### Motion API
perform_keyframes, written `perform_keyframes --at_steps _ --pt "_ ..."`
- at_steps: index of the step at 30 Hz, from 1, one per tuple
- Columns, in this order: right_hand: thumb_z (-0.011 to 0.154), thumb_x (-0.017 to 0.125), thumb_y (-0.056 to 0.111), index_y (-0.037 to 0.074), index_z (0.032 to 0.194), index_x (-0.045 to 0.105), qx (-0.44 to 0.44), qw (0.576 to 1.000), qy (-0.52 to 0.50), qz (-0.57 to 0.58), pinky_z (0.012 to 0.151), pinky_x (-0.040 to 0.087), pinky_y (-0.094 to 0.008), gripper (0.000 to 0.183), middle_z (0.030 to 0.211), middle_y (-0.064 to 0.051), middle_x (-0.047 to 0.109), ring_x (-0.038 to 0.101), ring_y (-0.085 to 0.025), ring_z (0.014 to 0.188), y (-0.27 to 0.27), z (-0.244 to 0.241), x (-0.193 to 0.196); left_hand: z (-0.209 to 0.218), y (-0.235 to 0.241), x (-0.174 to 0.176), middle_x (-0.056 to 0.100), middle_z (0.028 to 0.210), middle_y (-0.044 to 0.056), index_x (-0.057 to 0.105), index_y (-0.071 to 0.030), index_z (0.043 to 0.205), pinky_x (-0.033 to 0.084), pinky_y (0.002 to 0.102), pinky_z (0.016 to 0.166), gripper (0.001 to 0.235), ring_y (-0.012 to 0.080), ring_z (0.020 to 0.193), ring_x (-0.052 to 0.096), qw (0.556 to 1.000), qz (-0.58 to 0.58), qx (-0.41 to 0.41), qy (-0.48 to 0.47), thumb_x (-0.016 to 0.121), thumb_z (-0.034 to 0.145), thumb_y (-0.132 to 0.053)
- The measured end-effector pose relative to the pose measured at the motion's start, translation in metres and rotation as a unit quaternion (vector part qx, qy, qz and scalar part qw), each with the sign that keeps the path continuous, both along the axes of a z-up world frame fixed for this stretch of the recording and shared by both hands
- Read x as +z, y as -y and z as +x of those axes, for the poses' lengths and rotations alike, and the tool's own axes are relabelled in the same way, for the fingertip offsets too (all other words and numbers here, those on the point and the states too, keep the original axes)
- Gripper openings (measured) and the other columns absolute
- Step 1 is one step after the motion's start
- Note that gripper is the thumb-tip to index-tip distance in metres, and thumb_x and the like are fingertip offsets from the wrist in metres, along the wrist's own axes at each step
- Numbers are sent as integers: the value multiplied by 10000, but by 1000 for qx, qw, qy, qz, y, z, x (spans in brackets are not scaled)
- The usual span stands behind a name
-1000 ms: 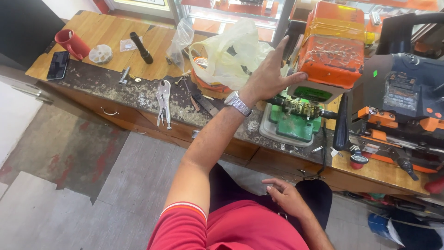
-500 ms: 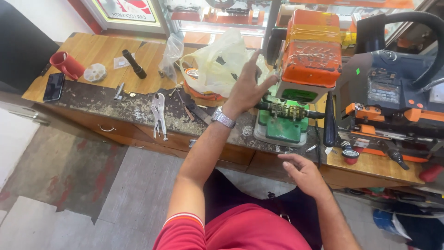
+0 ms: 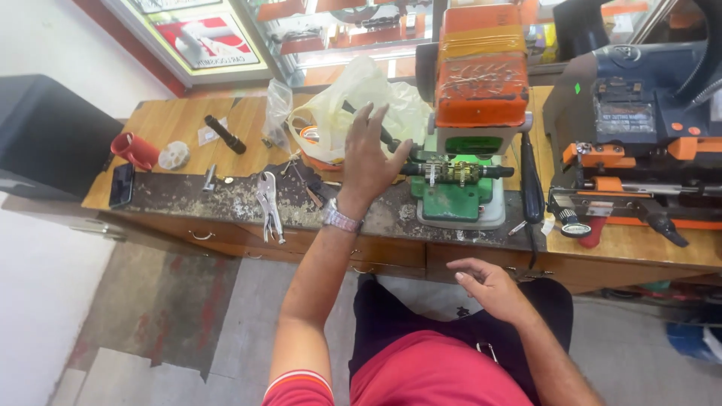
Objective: A locksmith duplicates a key by clamping an original and a blank into a machine and tracing the profile.
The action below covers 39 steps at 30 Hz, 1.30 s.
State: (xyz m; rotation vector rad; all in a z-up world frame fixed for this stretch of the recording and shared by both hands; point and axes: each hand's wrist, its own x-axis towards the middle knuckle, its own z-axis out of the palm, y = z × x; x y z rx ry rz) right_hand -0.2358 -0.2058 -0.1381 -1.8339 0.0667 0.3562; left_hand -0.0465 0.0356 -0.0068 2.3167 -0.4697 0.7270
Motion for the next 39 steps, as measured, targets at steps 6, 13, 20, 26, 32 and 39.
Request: perform_keyframes --at_steps 6,13,20,26,32,39 --pt "941 654 198 161 1223 811 1 1000 1 7 641 577 -358 325 697 -129 755 692 -203 637 -3 -8 -5 1 49 -57 607 704 -96 712 -303 952 493 369 829 184 148 737 659 962 139 -90 218 764 781 -350" --pt "939 653 157 183 1234 814 11 999 -12 28 601 542 -322 337 569 -91 665 610 -180 571 2 -23 -9 7 86 -59 583 497 -69 693 -324 858 482 388 423 167 193 462 656 931 310 -55 182 620 802 -185" --pt "946 653 261 185 1193 813 20 999 -35 22 617 499 -261 303 627 23 569 570 -103 596 10 -31 -14 21 95 -75 633 560 21 609 -147 696 475 292 338 272 184 437 615 919 374 -91 84 679 955 -103" --pt "946 656 256 183 1192 813 41 998 -42 35 628 508 -253 300 655 28 593 592 -104 601 4 -31 -29 17 87 -75 549 535 5 598 -137 952 406 266 334 62 146 389 518 933 318 -108 128 639 998 -137" --pt "939 655 256 192 1183 817 43 998 -34 26 634 498 -255 300 649 24 607 560 -87 608 6 -29 -27 0 45 -49 483 487 -108 693 -213 1034 230 169 318 259 11 334 363 949 289 -87 88 482 1093 -351" --pt "939 655 245 191 1179 822 64 996 -42 34 630 495 -256 298 645 21 604 558 -93 601 -6 -27 -33 13 34 -57 617 513 -74 760 -213 1010 323 164 285 222 35 355 502 952 298 -62 33 561 1068 -292"
